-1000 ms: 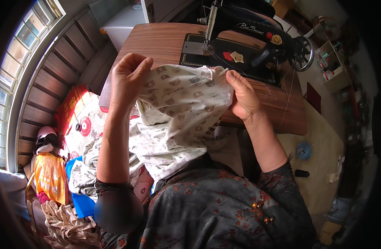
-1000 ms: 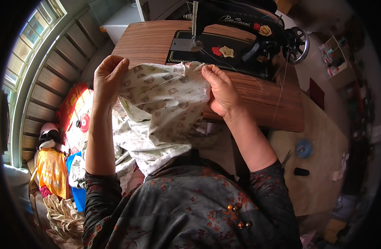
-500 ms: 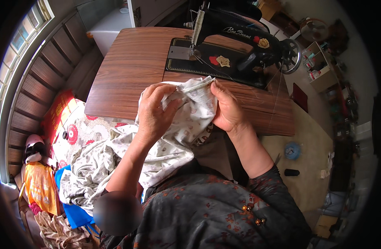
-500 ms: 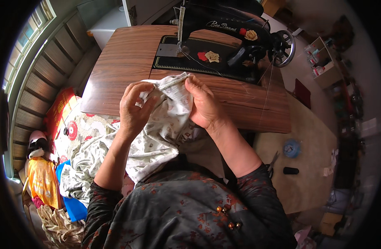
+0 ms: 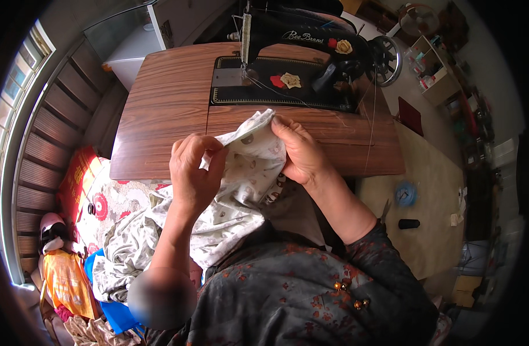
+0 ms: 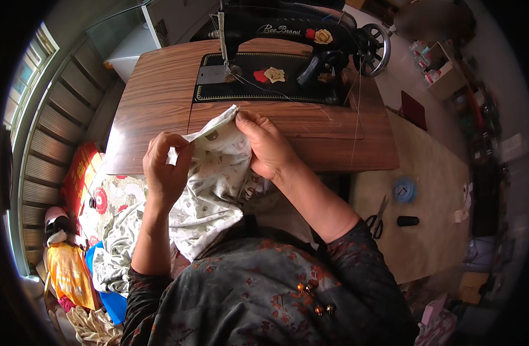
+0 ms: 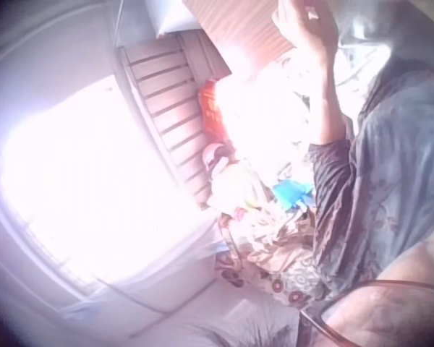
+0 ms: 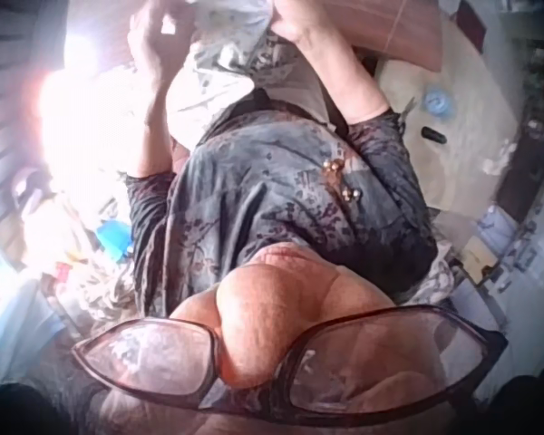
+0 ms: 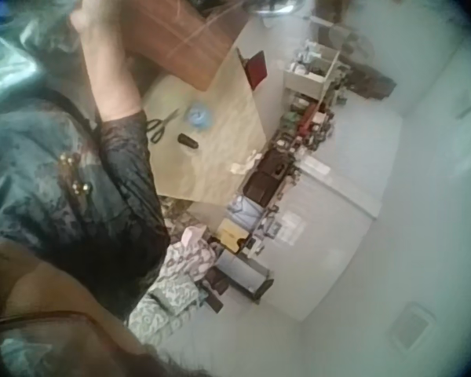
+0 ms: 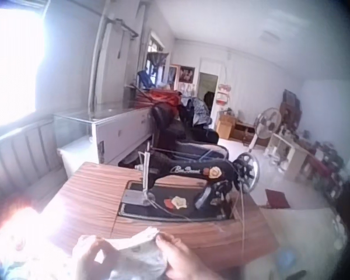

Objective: The person prepares a sewing machine by inserting a bobbin, winding and placing a spool of thread, threading the needle, and trimming excess thread with scissors. They then pick up a piece of patterned fabric and position it under the presser foot.

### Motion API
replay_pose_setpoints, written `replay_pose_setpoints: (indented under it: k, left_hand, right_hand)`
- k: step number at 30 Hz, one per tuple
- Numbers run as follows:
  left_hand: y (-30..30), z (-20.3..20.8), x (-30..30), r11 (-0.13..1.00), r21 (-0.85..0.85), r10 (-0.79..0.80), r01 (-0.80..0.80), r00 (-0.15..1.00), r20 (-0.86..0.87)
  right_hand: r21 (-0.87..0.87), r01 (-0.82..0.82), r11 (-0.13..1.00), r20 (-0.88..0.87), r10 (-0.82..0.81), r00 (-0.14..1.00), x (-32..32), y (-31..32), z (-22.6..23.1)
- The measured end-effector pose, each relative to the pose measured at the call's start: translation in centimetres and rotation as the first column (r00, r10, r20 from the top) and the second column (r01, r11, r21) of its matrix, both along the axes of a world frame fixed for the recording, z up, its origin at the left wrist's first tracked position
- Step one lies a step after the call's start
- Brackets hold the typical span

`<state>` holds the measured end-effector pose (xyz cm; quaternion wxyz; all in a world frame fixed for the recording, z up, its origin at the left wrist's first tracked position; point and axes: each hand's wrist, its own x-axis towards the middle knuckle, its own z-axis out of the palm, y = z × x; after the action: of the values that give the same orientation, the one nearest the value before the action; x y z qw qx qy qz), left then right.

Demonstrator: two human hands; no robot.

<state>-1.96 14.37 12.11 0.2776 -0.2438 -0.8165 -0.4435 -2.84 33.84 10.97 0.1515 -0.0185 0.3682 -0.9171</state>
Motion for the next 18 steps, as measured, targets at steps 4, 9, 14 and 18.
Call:
replay_pose_setpoints:
  k: [4, 9, 14, 18]
  left_hand:
    - [-0.4, -0.7, 0.4, 0.998, 0.048, -0.044, 0.042, 0.998, 0.055]
    - [-0.9, -1.8, 0.2, 0.997, 0.058, -0.060, 0.047, 0.968, 0.244]
    - [0.6, -0.6, -0.4, 0.999, 0.048, 0.003, -0.004, 1.000, 0.025]
    - [2.4, -0.4, -0.7, 0.997, 0.064, -0.055, 0.051, 0.996, 0.069]
  right_hand:
    - [-0.040, 0.013, 0.999, 0.024, -0.012, 1.000, 0.2, -0.1, -0.6]
    - [-0.017, 0.042, 0.999, 0.053, -0.041, 0.998, 0.5, -0.6, -1.3]
    - [0.079, 0.112, 0.991, 0.005, -0.112, 0.994, 0.9, -0.9, -1.7]
    - [0.105, 0.121, 0.987, -0.138, -0.106, 0.985, 1.5, -1.0, -1.1]
